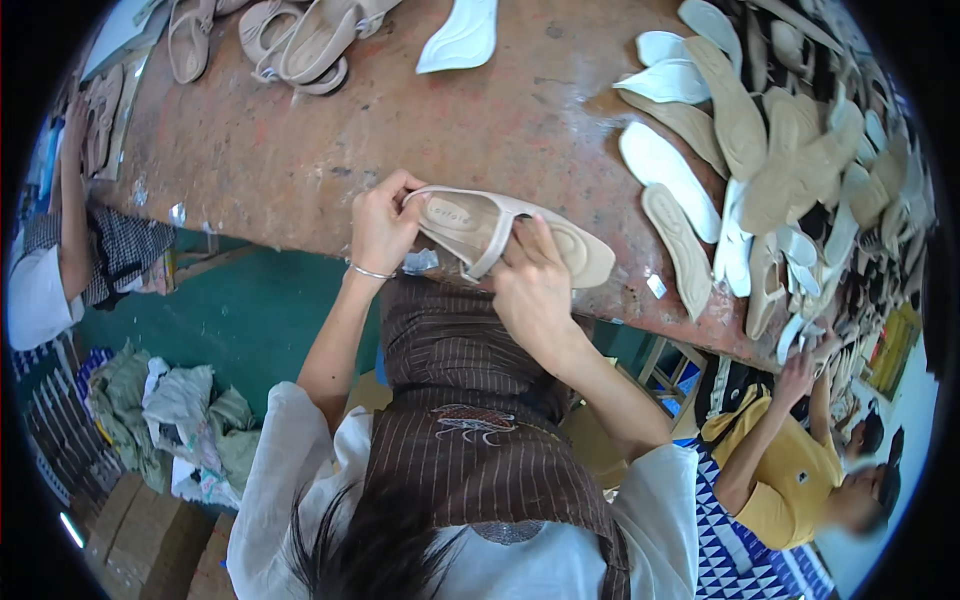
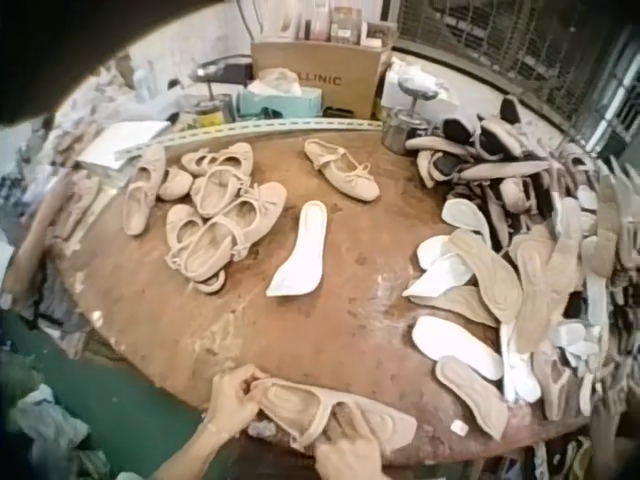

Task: The person picks up a shoe, inserts a white insole, and then inserts a beige insole over it. They press the insoles down by hand and smooth the interior before placing the shoe back on the table.

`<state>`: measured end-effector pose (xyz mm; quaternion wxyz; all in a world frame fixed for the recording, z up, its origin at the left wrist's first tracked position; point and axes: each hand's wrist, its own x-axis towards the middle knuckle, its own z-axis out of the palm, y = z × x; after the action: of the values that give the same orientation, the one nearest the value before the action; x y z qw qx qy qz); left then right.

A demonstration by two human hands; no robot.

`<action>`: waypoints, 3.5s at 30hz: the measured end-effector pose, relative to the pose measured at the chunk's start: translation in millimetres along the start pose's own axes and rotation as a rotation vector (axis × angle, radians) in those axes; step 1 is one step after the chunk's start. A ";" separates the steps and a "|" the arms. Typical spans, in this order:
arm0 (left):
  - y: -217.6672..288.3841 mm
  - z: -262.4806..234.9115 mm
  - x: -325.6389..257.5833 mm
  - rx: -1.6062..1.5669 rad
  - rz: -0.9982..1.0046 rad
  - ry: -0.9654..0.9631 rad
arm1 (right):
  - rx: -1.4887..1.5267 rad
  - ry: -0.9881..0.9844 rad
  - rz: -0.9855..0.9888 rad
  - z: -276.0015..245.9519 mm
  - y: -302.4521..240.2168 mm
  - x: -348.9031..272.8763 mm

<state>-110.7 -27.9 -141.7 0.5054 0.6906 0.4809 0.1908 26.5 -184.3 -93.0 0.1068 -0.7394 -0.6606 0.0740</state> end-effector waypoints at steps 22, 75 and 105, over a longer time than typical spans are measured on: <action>13.8 85.7 -112.4 0.765 0.694 -0.333 | 0.121 0.221 0.204 13.4 9.0 -10.0; 83.2 124.9 -55.1 0.687 0.534 -0.054 | -0.389 0.759 1.210 -33.1 299.3 -247.8; 45.5 -219.3 296.4 1.209 -0.118 0.584 | 0.399 0.906 0.191 -65.4 128.6 163.8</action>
<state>-115.9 337.7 -76.3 -0.1115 0.7446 0.6570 0.0388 185.5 -39.1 -57.5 0.5147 -0.7197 -0.4501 -0.1202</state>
